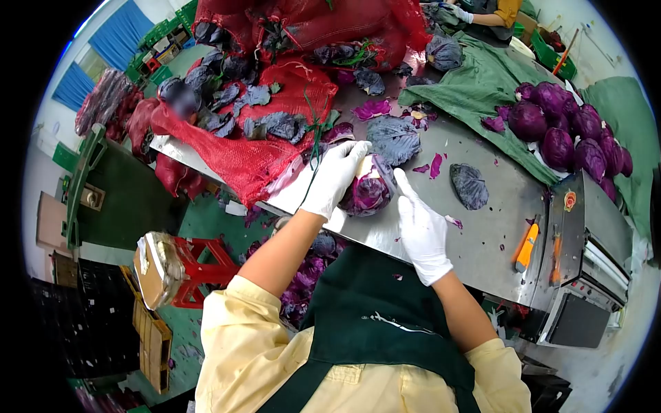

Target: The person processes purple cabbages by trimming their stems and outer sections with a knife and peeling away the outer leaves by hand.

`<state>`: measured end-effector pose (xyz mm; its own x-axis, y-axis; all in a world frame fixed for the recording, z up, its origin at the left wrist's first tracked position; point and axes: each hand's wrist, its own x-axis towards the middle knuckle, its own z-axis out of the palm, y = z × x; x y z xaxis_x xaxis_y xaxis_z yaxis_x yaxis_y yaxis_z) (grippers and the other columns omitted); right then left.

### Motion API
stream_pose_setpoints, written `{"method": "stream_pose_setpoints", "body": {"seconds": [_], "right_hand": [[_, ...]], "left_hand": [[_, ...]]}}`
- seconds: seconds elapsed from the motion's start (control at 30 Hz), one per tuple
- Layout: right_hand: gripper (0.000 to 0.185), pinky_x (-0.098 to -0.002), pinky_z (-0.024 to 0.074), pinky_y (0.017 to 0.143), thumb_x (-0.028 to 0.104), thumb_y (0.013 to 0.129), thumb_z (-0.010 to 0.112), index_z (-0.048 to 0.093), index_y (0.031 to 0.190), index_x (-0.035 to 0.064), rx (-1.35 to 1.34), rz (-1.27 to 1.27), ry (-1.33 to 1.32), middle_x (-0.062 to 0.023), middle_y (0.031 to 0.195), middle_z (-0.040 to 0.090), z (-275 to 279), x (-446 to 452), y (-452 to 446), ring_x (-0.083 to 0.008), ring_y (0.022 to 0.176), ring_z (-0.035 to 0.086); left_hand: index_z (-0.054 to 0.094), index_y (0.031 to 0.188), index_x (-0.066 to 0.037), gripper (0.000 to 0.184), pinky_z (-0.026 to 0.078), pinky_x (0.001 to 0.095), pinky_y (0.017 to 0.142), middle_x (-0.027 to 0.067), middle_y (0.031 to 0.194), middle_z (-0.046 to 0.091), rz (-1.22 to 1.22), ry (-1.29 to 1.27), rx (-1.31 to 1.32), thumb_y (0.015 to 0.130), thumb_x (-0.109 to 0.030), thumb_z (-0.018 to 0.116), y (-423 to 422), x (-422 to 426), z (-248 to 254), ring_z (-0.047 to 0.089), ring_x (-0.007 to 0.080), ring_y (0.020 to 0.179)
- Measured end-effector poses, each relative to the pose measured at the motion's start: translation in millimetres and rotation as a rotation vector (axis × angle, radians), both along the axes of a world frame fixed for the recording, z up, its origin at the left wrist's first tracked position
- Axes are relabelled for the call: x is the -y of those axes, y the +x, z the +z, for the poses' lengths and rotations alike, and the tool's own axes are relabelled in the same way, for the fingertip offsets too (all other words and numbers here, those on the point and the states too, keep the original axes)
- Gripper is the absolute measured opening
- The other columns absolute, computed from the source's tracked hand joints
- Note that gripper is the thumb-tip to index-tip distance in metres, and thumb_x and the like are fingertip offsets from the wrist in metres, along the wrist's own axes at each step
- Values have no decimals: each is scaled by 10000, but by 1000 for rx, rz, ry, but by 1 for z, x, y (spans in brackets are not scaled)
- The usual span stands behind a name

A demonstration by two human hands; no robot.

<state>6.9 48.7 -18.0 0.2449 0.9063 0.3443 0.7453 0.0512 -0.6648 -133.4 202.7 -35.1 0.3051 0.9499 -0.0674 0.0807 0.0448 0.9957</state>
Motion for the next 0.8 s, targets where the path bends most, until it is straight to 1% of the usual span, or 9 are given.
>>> {"method": "stream_pose_setpoints", "body": {"seconds": [0.17,0.33,0.4,0.43,0.57,0.63,0.7,0.77,0.8], "right_hand": [[536,-409,459,517,313,993,573,474,1514,244,248,-51,91,-89,674,612,-17,-18,-13,-272,530,586],[469,-424,475,509,318,990,583,549,1452,242,378,-116,70,-88,743,665,-20,-28,-12,-269,547,615],[356,-422,520,590,322,1013,554,630,1346,222,-2,-197,122,-109,885,723,-23,-41,-6,-307,670,679],[327,-444,544,717,367,1043,475,669,1256,213,-81,-267,242,-127,1009,732,-34,-54,7,-347,840,702],[467,-456,498,879,496,1046,370,656,1255,192,-64,-220,-367,-174,1138,699,-52,-70,58,-381,1042,652],[465,-468,499,861,495,1039,386,606,1337,213,0,-206,-422,-191,1112,703,-50,-73,67,-393,1029,656],[477,-482,519,811,457,1046,365,500,1455,252,66,-218,-488,-184,1075,714,-32,-62,67,-405,930,679],[495,-463,524,713,438,1056,405,415,1519,264,-687,-132,-338,-184,902,706,-39,-62,73,-345,799,703],[484,-438,524,685,414,1060,420,419,1517,257,-654,-194,-305,-160,861,689,-40,-55,73,-295,746,689]], "left_hand": [[686,1199,-14,312,462,213,712,-18,927,659,17,-50,76,1065,-254,539,1,6,-1,546,52,784],[671,1211,3,338,496,242,833,24,1024,689,59,92,25,1084,-252,488,-2,8,-9,607,89,902],[667,1214,6,342,494,253,867,37,1050,693,98,107,28,1086,-255,485,-7,8,-15,608,96,936],[663,1217,9,347,493,264,900,50,1076,696,133,127,29,1088,-257,483,-10,9,-16,610,103,970],[658,1255,-8,377,441,279,994,69,1203,679,104,118,231,1069,-305,518,-32,14,-28,590,137,1118],[635,1311,-26,462,434,294,1018,100,1230,668,71,142,56,1008,-374,627,-38,22,-27,586,168,1144],[627,1336,-40,557,445,312,1011,141,1248,665,42,419,-165,926,-405,721,-39,33,-8,603,215,1127],[616,1359,-50,632,458,344,1008,187,1202,668,0,499,-326,854,-390,784,-47,33,3,615,270,1116],[591,1368,-44,588,414,371,1061,186,1288,601,-52,405,-430,886,-337,756,-49,40,14,537,282,1226]]}}
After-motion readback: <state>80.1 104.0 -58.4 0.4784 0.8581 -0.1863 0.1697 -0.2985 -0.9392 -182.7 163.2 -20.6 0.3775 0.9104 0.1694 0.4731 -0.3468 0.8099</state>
